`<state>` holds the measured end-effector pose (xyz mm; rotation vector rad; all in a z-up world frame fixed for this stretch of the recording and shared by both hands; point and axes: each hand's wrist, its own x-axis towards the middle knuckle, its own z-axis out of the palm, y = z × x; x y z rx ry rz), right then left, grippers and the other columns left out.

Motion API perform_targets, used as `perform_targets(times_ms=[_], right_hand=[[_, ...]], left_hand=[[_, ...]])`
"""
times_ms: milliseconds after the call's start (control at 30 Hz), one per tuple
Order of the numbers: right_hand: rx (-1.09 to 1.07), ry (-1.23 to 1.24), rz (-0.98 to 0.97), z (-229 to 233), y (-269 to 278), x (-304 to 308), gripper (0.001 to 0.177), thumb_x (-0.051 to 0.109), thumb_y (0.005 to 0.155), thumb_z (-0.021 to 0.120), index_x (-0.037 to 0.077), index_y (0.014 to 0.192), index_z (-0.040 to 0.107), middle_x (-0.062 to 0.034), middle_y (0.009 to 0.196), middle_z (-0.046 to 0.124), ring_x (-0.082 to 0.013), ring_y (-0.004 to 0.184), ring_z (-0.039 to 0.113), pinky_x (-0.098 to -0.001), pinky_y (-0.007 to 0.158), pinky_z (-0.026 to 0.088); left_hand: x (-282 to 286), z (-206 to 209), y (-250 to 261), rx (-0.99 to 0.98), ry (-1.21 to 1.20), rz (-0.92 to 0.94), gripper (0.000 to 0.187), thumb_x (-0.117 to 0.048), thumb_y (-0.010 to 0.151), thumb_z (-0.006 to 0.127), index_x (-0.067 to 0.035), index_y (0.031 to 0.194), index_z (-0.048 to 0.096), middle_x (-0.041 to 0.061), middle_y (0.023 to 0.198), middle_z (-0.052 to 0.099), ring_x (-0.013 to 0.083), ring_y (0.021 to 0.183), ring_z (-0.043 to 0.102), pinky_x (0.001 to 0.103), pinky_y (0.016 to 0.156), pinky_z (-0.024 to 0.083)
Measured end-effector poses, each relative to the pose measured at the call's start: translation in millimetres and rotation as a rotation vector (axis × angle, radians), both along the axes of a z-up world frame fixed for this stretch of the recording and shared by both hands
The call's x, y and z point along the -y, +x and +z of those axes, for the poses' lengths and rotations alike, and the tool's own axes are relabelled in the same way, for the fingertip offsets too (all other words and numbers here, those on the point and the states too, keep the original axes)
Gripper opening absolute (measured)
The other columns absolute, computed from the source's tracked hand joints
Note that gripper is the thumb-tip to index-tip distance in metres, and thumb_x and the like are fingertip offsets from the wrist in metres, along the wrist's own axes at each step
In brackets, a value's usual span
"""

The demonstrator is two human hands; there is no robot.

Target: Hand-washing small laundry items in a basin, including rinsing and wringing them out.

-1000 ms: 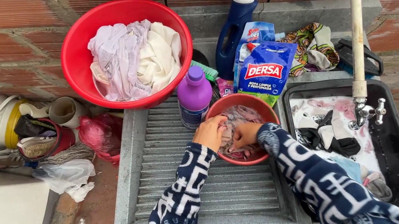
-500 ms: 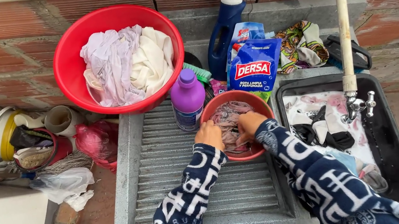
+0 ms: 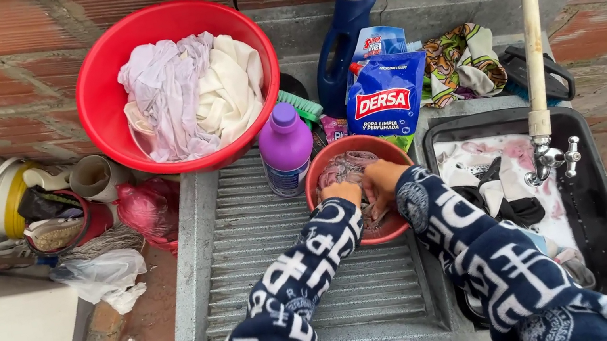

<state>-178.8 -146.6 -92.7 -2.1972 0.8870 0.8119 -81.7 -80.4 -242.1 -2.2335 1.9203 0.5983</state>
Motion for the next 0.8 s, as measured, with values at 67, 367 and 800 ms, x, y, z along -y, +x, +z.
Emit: perform_targets(times_ms=[67, 367, 800], right_hand=[[-0.012, 0.001, -0.011, 10.8, -0.9, -0.3, 0.028, 0.032, 0.056, 0.099, 0.024, 0.074, 0.08, -0.0057, 0.086, 0.08, -0.031, 0.101, 0.075, -0.0381, 0.089, 0.061], [-0.113, -0.088, 0.058, -36.6, 6.4, 7.4, 0.023, 0.027, 0.059, 0.095, 0.026, 0.074, 0.078, -0.0061, 0.086, 0.078, -0.0301, 0.097, 0.075, -0.0365, 0.085, 0.063], [0.745, 0.8, -0.361, 91.1, -39.4, -3.0, 0.005, 0.0, 0.093, 0.067, 0.004, 0.094, 0.066, -0.0066, 0.067, 0.075, -0.0113, 0.056, 0.069, -0.0276, 0.055, 0.059]], left_hand=[[11.3, -11.6, 2.3, -0.004, 0.02, -0.019, 0.016, -0.006, 0.086, 0.063, -0.01, 0.088, 0.078, 0.011, 0.087, 0.077, 0.0322, 0.088, 0.075, 0.054, 0.062, 0.057], [-29.4, 42.5, 44.3, -0.111, 0.017, -0.212, 0.015, -0.003, 0.085, 0.065, -0.005, 0.075, 0.076, 0.013, 0.071, 0.073, 0.0325, 0.08, 0.075, 0.049, 0.072, 0.058], [-69.8, 215.9, 71.5, -1.012, -0.046, -0.128, 0.072, -0.052, 0.064, 0.093, -0.015, 0.112, 0.053, 0.016, 0.116, 0.072, 0.0429, 0.115, 0.066, 0.055, 0.094, 0.053]])
